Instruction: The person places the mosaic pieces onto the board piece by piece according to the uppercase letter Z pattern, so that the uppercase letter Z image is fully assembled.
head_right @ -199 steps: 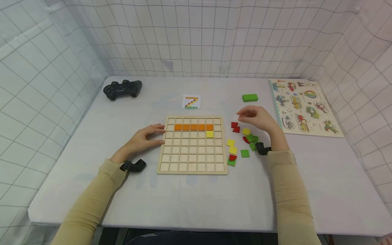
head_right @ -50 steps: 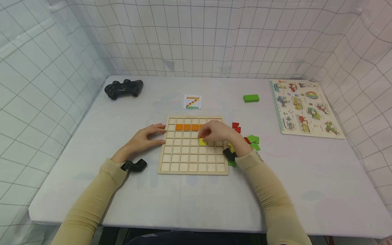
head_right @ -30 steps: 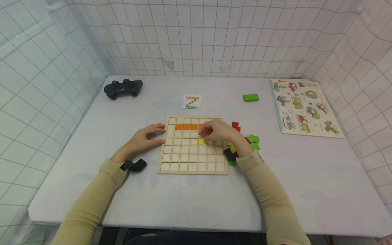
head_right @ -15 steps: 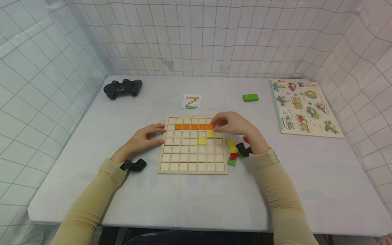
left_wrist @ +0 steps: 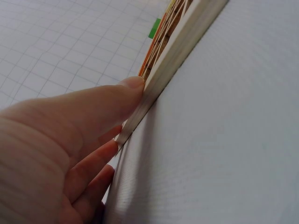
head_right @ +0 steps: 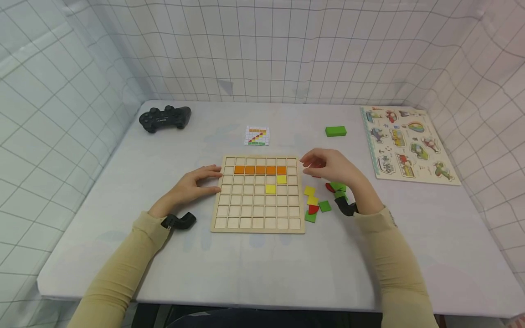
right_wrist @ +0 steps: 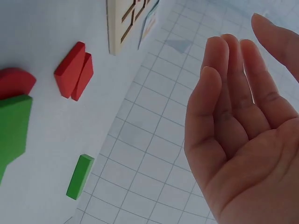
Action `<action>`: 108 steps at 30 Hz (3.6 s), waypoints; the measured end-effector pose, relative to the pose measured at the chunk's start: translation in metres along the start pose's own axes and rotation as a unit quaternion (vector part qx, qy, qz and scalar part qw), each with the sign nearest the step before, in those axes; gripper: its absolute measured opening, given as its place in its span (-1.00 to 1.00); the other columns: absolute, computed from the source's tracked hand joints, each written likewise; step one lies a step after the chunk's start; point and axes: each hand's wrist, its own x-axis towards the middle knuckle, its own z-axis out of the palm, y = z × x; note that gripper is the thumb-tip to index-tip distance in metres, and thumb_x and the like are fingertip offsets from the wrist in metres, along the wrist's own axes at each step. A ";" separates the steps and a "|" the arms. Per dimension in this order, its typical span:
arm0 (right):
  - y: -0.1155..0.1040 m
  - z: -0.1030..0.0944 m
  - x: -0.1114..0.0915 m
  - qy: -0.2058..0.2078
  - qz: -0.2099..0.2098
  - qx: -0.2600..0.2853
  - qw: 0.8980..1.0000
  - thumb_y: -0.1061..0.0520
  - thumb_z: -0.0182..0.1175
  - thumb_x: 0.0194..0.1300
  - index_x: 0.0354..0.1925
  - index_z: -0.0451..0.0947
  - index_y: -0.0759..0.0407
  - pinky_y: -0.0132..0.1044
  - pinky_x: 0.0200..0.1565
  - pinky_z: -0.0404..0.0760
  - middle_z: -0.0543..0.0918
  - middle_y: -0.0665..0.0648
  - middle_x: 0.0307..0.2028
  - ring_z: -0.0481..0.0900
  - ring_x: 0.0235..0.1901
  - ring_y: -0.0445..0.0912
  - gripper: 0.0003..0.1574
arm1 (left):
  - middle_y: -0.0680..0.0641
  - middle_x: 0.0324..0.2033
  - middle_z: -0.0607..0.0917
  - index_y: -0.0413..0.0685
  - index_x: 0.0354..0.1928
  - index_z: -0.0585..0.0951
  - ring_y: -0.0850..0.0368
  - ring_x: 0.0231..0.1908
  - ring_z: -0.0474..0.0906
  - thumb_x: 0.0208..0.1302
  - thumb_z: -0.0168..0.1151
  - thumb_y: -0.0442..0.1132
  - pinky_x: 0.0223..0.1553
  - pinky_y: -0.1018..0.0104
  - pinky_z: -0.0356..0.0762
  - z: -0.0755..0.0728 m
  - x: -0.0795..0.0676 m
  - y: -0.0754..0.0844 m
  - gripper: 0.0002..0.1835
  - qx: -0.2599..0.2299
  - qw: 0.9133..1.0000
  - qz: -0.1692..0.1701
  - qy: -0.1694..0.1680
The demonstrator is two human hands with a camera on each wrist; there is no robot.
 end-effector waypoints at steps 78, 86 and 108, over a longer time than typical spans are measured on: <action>0.035 0.037 -0.008 -0.031 0.062 -0.024 0.997 0.11 0.39 0.10 -0.15 0.59 0.18 -0.23 -0.18 0.55 0.60 0.06 -0.30 0.49 -0.28 -0.06 -0.67 | -0.01 0.27 0.39 -0.05 0.13 0.56 0.07 0.36 0.10 0.14 0.36 -0.01 0.39 0.13 0.02 -0.001 0.000 0.002 -0.48 -0.013 1.000 0.001 -0.002; 0.035 0.038 -0.007 -0.033 0.058 -0.025 0.997 0.12 0.40 0.09 -0.20 0.59 0.16 -0.24 -0.20 0.54 0.58 0.05 -0.32 0.47 -0.29 -0.05 -0.71 | -0.03 0.26 0.40 -0.08 0.12 0.57 0.04 0.36 0.11 0.13 0.37 -0.03 0.40 0.11 0.01 -0.001 0.000 0.002 -0.48 -0.017 1.000 0.005 0.001; 0.025 0.034 -0.005 -0.040 0.049 -0.019 0.998 0.11 0.41 0.06 -0.37 0.59 0.09 -0.29 -0.40 0.47 0.53 0.03 -0.51 0.44 -0.43 -0.04 -0.82 | -0.03 0.26 0.40 -0.07 0.12 0.57 0.05 0.35 0.11 0.14 0.37 -0.04 0.39 0.09 0.02 -0.001 -0.001 0.001 -0.49 -0.018 1.000 -0.002 0.002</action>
